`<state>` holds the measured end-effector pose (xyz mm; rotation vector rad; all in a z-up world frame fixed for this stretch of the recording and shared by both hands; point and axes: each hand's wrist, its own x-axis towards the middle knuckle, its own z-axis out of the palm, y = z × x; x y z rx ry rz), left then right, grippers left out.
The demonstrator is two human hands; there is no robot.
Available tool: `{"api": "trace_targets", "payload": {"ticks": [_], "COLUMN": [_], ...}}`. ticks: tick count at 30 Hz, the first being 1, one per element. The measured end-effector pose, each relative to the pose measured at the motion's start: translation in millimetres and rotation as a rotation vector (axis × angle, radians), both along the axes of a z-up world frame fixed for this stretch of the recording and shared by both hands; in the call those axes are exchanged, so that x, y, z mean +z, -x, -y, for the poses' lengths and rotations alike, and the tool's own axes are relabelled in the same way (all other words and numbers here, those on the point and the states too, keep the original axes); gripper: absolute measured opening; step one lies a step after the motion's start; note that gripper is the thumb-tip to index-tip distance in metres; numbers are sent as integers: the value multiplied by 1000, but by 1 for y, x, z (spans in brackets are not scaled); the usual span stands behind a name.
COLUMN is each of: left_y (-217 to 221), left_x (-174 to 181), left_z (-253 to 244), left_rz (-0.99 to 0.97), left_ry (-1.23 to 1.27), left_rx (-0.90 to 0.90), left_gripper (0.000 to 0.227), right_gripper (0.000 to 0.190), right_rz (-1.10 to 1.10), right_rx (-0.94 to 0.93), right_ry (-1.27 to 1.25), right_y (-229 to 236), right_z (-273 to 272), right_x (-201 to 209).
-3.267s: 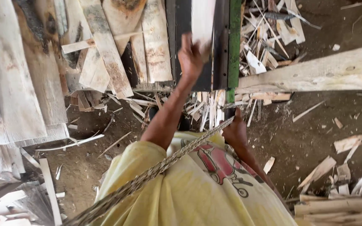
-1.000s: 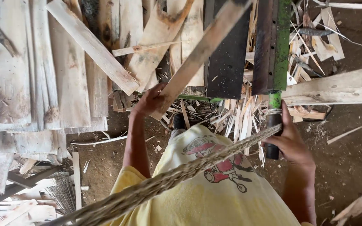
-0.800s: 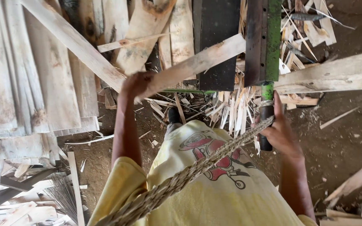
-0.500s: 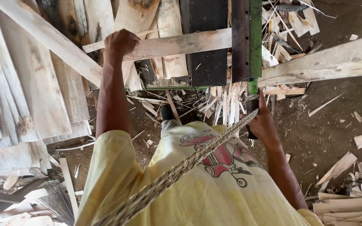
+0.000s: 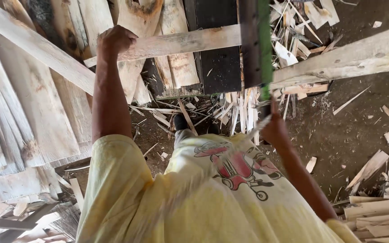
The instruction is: Picking up and feeding thin wooden slats into a machine for processing in a workshop environment.
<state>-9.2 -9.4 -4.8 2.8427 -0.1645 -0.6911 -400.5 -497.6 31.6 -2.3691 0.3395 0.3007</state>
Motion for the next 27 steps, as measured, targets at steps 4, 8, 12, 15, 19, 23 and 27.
{"api": "trace_targets", "payload": {"ticks": [4, 8, 12, 15, 19, 23, 27], "left_y": [12, 56, 110, 149, 208, 245, 260], "left_x": [-19, 0, -66, -80, -65, -25, -19], "left_z": [-8, -14, -5, 20, 76, 111, 112], "left_rz": [6, -102, -77, -36, -364, -767, -729], "left_ry": [36, 192, 689, 1029, 1596, 2236, 2225], "left_rx": [5, 178, 315, 418, 720, 855, 960], "left_gripper": [20, 25, 35, 50, 64, 49, 46], "right_gripper": [99, 100, 97, 88, 87, 81, 75], "right_rz": [63, 101, 98, -151, -140, -116, -148], "right_rx": [41, -8, -39, -204, -195, -150, -146], "right_ry": [-4, -66, -59, -122, -169, -128, -155], "right_y": [5, -3, -6, -21, -22, -21, -22], "right_z": [3, -5, -14, -29, -34, -33, -27], "right_x": [-41, -50, 19, 78, 91, 93, 85]}}
